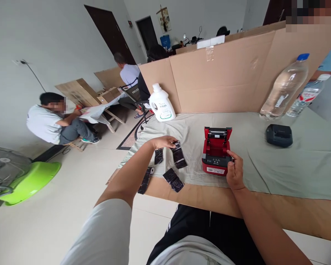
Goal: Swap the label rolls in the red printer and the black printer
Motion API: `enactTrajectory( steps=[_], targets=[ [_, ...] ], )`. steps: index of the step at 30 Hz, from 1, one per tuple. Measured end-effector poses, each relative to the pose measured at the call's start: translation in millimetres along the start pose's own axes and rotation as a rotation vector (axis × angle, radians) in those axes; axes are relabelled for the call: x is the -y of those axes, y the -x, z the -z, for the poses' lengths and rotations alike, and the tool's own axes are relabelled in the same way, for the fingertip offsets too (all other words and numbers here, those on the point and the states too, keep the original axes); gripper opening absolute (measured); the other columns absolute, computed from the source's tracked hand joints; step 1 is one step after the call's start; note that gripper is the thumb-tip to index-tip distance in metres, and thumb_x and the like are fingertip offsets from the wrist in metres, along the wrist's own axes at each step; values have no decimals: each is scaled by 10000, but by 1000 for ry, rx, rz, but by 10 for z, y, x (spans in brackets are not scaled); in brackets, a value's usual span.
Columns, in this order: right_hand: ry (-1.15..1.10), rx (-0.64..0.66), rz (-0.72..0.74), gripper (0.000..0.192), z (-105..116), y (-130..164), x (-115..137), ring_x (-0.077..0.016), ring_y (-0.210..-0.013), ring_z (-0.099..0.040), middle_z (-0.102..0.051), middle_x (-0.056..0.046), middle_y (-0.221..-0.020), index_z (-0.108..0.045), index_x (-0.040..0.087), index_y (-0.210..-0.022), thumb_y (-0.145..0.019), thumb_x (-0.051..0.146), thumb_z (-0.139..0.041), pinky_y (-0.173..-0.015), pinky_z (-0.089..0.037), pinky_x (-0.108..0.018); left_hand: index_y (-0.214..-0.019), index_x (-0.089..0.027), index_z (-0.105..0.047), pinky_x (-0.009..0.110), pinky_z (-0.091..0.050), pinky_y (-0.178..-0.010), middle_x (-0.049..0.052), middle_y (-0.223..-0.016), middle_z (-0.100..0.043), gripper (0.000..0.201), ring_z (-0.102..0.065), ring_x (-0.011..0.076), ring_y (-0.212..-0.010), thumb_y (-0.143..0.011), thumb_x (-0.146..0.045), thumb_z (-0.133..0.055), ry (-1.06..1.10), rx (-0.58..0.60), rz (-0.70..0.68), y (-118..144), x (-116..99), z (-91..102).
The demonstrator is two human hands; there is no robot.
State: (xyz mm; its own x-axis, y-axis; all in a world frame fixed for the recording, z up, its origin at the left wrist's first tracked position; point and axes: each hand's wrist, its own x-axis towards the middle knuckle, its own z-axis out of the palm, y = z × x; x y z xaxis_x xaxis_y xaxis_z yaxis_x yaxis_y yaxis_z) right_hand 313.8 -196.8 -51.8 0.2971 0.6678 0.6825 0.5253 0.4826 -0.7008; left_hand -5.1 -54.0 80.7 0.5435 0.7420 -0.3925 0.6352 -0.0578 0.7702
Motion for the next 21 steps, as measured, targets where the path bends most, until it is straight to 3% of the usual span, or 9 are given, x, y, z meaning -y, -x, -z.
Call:
enactTrajectory(
  steps=[4, 8, 12, 14, 17, 21],
  targets=[
    [15, -5, 5, 417, -9, 3, 0, -257, -1106, -525, -590, -122, -1217, -539, 192, -1261, -957, 404, -349, -901, -448, -465, -1006, -210, -720, 289, -437, -909, 38, -1060, -722, 403, -608, 264, -1055, -604, -230, -717, -457, -182, 253, 48, 448, 184],
    [10, 6, 4, 419, -6, 14, -12, -258, -1122, -525, -586, -122, -1228, -527, 190, -1271, -956, 403, -352, -917, -444, -473, -1045, -247, -713, 300, -392, -997, 41, -1196, -669, 407, -514, 286, -1205, -640, -278, -714, -636, -330, 306, -4, 668, 163],
    [5, 5, 12, 408, -1, 13, -11, -260, -1136, -520, -585, -124, -1235, -527, 189, -1268, -956, 395, -362, -926, -442, -479, -1257, -202, -591, 368, -317, -1071, 106, -1446, -471, 520, -358, 305, -1353, -737, -224, -607, -665, -510, 400, 14, 782, 149],
    [2, 6, 13, 405, 2, 7, -8, -260, -1138, -519, -585, -125, -1232, -526, 189, -1264, -956, 396, -366, -932, -443, -483, -1286, -191, -555, 417, -333, -1046, 140, -1422, -489, 582, -390, 327, -1328, -707, -194, -619, -656, -513, 465, 54, 825, 128],
    [-5, 10, 11, 400, 3, -1, -5, -261, -1151, -516, -586, -122, -1228, -521, 193, -1261, -955, 403, -370, -944, -445, -489, -1219, -210, -588, 387, -397, -975, 133, -1328, -568, 540, -500, 316, -1227, -683, -224, -650, -639, -513, 541, 136, 839, 131],
    [-8, 5, 17, 379, 0, -4, 6, -257, -1155, -519, -591, -119, -1223, -520, 195, -1245, -956, 392, -374, -971, -436, -503, -1197, -115, -581, 413, -454, -890, 228, -1332, -522, 521, -537, 379, -1172, -694, -238, -636, -632, -601, 672, 236, 685, 348]
  ],
)
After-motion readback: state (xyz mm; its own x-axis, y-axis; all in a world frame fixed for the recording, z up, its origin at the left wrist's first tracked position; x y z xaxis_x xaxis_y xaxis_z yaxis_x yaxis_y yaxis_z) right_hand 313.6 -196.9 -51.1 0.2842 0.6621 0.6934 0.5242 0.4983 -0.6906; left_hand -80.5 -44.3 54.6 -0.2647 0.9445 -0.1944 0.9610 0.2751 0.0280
